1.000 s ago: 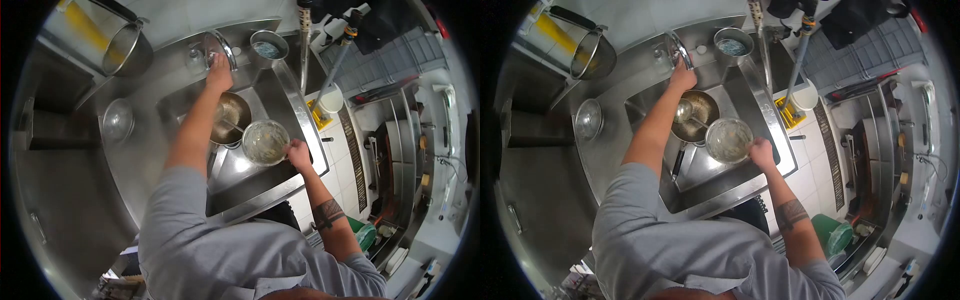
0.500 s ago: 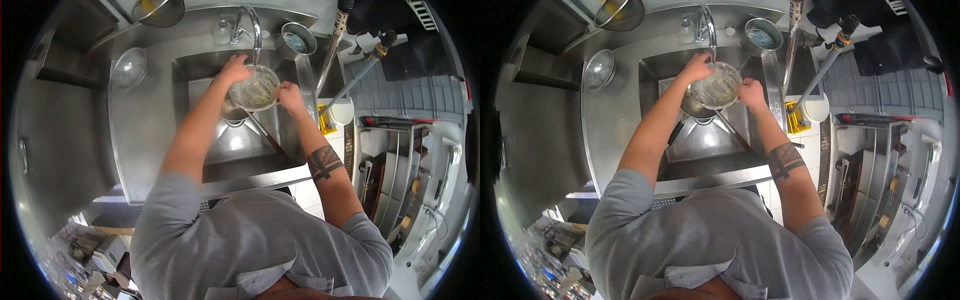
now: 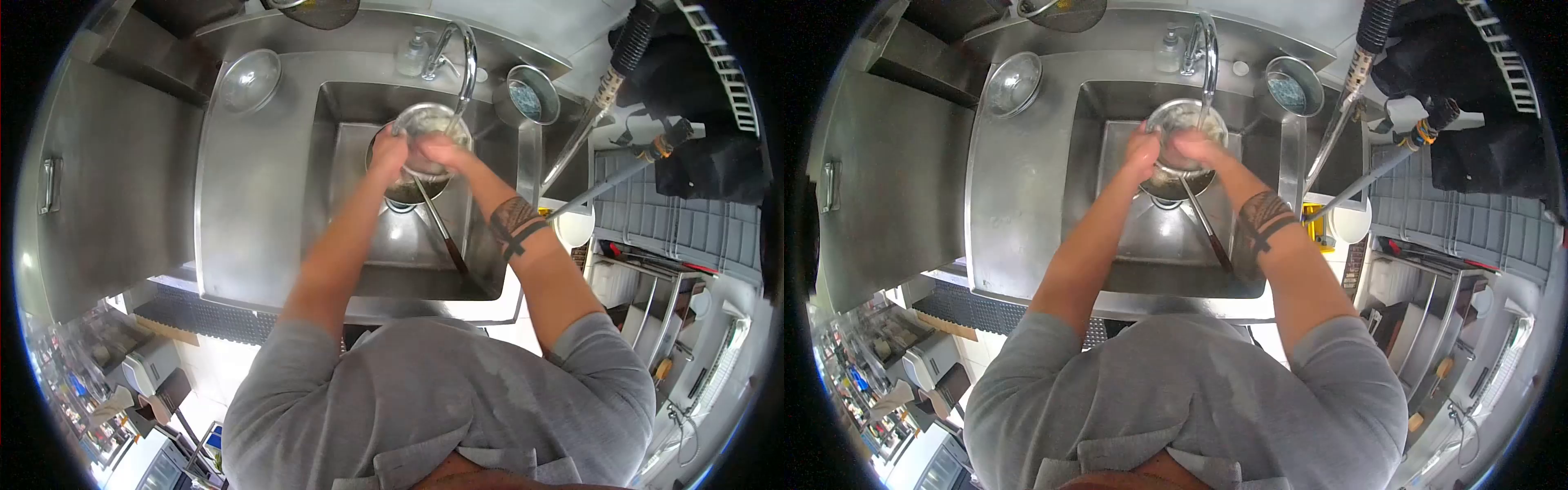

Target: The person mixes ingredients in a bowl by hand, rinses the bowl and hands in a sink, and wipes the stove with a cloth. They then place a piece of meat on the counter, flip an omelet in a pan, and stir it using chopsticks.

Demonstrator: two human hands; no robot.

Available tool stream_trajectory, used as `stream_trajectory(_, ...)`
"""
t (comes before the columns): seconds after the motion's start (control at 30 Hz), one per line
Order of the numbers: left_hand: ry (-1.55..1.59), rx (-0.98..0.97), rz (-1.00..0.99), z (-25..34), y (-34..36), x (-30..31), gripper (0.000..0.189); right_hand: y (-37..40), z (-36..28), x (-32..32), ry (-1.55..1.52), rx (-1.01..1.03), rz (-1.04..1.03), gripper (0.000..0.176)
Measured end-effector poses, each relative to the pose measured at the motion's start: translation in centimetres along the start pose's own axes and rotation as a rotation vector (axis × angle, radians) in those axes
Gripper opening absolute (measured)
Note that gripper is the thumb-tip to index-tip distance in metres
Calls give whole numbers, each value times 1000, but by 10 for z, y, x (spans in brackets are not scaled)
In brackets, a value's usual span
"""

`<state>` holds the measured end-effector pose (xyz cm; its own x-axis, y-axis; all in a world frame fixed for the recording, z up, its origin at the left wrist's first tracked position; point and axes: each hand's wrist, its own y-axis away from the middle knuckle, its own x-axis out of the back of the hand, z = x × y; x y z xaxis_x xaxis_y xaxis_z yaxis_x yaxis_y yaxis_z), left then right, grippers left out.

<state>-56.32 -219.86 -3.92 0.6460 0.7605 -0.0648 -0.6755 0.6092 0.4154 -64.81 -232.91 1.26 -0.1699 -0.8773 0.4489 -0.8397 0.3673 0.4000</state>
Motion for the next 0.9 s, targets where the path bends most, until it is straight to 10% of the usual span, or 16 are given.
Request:
stream_trajectory(0.03, -152, -64, 48, 0, 2, 1, 36, -3, 7, 11, 712, 201, -209, 22)
stream_trajectory(0.07, -306, -120, 106, -1, 3, 1, 35, -3, -5, 11, 895, -7, -212, 27)
stream_trajectory(0.13, 144, 281, -120, 54, 49, -8, 37, -3, -2, -9, 725, -15, -59, 30)
stream_trajectory(0.23, 60, 308, -92, 13, 0, 8, 44, 33, -9, -35, -19, 124, 5, 34)
stream_trajectory(0.3, 68, 407, -63, 37, 1, 31, 45, 60, -25, -13, 379, 197, -316, 32)
stream_trajectory(0.43, -138, 445, -226, 57, -39, 28, 62, 40, 18, 1, 564, 343, -150, 33)
stream_trajectory(0.57, -940, -438, -13, 55, -18, -56, 58, 4, 2, 20, -701, -73, 352, 26)
stream_trajectory(0.67, -833, -635, 174, 62, 18, -71, 50, -33, 69, 16, -1448, 127, -52, 24)
stream_trajectory(0.77, -367, -263, 299, 45, 6, -63, 47, 31, -35, -5, -1237, -217, 185, 18)
stream_trajectory(0.9, 250, 147, -54, 18, -9, -8, 42, 5, 20, 10, 322, -24, 40, 22)
